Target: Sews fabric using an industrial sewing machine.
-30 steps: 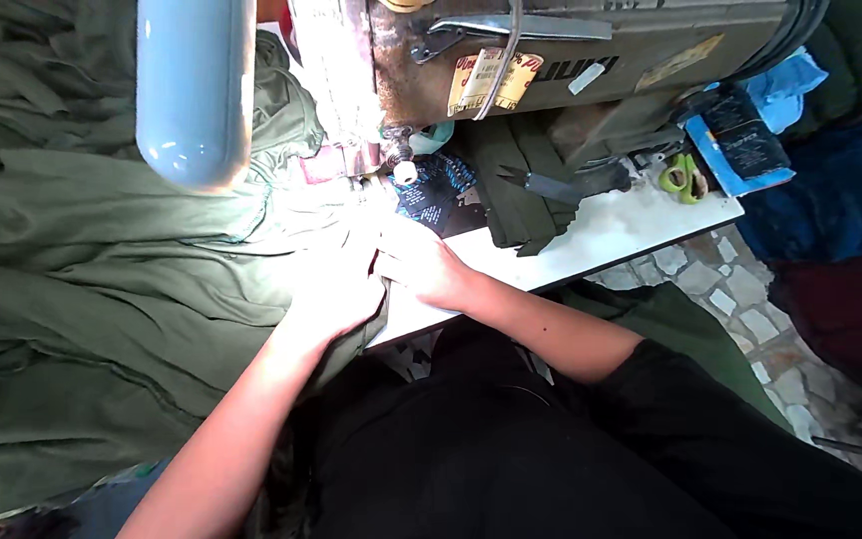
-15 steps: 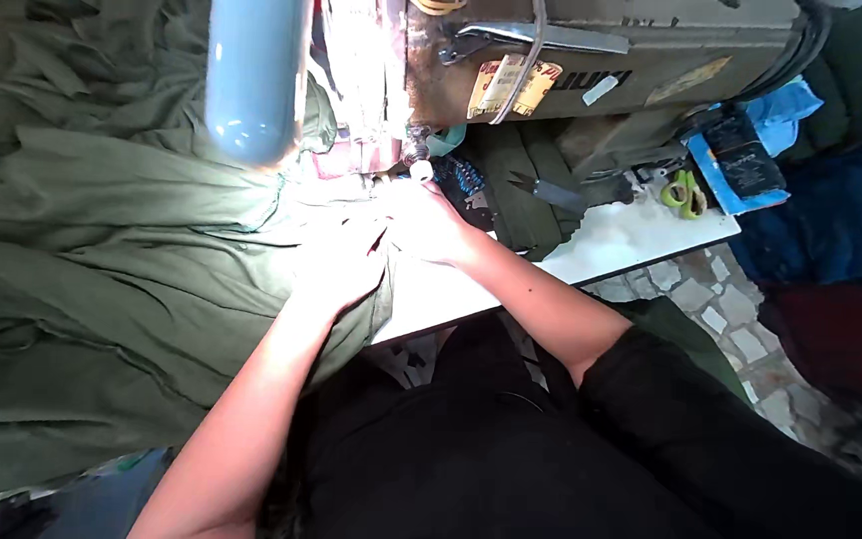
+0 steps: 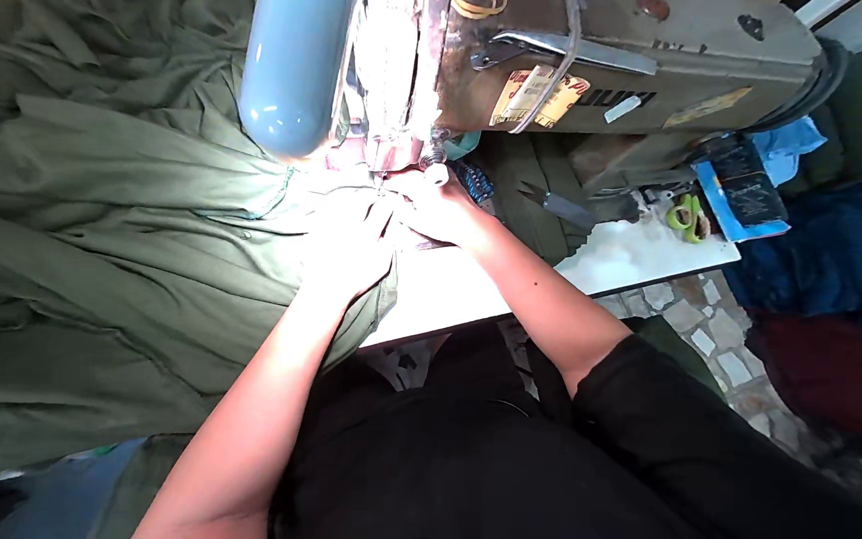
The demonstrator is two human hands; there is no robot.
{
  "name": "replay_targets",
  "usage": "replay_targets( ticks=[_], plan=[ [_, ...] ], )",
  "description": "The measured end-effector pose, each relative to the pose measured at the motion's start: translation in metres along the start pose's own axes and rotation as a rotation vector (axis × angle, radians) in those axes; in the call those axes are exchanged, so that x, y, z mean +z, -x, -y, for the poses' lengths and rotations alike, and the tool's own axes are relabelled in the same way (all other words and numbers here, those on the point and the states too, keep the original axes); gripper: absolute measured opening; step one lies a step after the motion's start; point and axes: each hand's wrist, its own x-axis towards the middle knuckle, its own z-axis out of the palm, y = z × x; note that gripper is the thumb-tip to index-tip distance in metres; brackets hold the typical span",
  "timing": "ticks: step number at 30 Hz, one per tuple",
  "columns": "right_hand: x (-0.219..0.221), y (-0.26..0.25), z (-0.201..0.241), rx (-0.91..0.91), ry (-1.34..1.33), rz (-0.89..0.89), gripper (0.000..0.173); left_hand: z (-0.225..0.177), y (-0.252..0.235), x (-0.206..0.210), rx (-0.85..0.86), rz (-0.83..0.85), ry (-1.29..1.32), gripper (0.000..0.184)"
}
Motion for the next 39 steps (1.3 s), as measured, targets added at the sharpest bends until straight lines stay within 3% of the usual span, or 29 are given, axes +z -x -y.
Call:
replay_targets(
  ticks=[10,13,15,18,20,22,24,26,39],
  plan=[
    [0.001,-0.003,0.001,0.052,-0.049,0.023,0.042,0.000,-0.002,0.001,-0.009,0.004,-0.014,0.049],
    [-0.008,0.018,0.015,0.043,-0.042,0.025,0.043,0.000,-0.002,0.001,-0.017,0.021,-0.019,0.049],
    [-0.023,0.057,0.025,-0.125,-0.071,-0.144,0.039,0.000,-0.003,0.000,-0.027,0.044,-0.009,0.049],
    [-0.058,0.126,0.010,-0.247,-0.131,-0.667,0.027,-0.002,-0.004,-0.003,-0.052,0.070,0.012,0.048],
    [-0.081,0.162,-0.036,-0.100,-0.051,-0.938,0.028,-0.002,-0.005,-0.003,-0.055,0.068,0.013,0.048],
    [-0.085,0.178,-0.091,0.154,0.052,-1.077,0.034,-0.002,-0.005,-0.005,-0.069,0.087,0.017,0.049],
    [-0.071,0.186,-0.132,0.364,0.172,-0.982,0.044,-0.003,-0.005,-0.005,-0.073,0.101,0.007,0.048],
    [-0.047,0.187,-0.158,0.427,0.298,-0.881,0.052,-0.002,-0.005,-0.004,-0.049,0.060,0.001,0.047],
    [-0.037,0.187,-0.168,0.298,0.242,-0.903,0.049,-0.002,-0.005,-0.004,-0.041,0.052,0.007,0.046]
  ],
)
